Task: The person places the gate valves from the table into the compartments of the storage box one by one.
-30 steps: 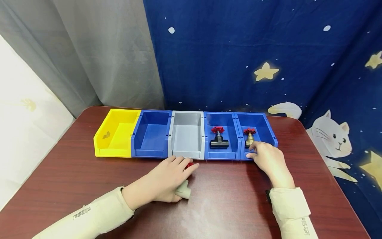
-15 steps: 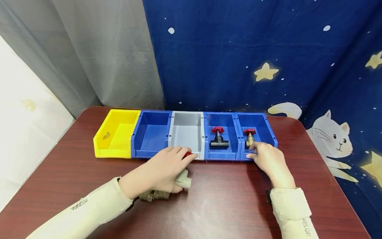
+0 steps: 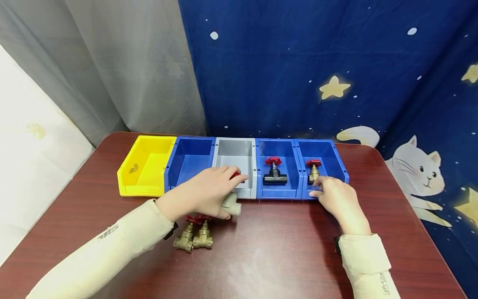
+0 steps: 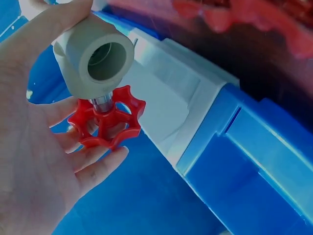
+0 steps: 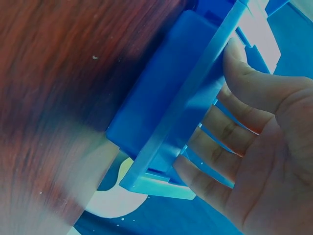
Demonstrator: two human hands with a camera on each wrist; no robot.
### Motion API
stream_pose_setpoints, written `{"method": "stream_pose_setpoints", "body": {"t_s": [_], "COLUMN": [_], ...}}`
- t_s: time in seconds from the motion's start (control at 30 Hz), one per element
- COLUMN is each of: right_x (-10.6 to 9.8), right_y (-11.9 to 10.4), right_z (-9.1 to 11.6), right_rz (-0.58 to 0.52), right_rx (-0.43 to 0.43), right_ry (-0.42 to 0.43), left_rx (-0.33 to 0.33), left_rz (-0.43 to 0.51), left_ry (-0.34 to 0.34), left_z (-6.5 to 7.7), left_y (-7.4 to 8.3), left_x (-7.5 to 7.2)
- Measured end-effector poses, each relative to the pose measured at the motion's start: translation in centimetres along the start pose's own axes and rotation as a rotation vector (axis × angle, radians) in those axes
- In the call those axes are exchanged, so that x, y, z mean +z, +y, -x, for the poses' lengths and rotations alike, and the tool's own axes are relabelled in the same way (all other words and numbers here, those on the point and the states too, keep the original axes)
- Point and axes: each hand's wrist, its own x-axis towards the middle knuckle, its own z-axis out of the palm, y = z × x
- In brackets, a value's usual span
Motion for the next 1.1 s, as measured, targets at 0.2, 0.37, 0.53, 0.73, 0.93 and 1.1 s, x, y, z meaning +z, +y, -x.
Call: {"method": "stream_pose_setpoints", "body": {"t_s": [0.2,0.37,0.53,0.73,0.93,1.1], "right_x": [0.0,0.0,0.0,0.0,-0.1,0.0], "right_y": [-0.1,-0.1,0.0,0.1,0.2,0.2], "right_z": [0.0,0.0,0.0,0.0,-0.1,-0.1], "right_rz": [-0.002,-0.001,-0.003,-0.005,-0.010,-0.015], "right_rx": [0.001,0.002,0.002,0.002,0.000,0.003], "right_ry": [-0.004,-0.005,-0.012,-0.014,-0.016,-0.020], "left_rx": [-0.023,-0.062,-0.092,-0.112,-0.129,-0.170], "left_rz": [0.005,-0.006,-0.021,-0.060,-0.057,-0.061], "left_ry": [-0.005,-0.044,-0.084,-0.122,-0.149,-0.182], "left_z": [-1.0,-1.8,-2.7,-4.1,-5.1,-6.0], "left_y": [-0.8,-1.5,-2.1,-2.9,-3.6,-4.1], "left_x": [-0.5,-0.8,-1.1,-1.0,-0.8,-0.4]}}
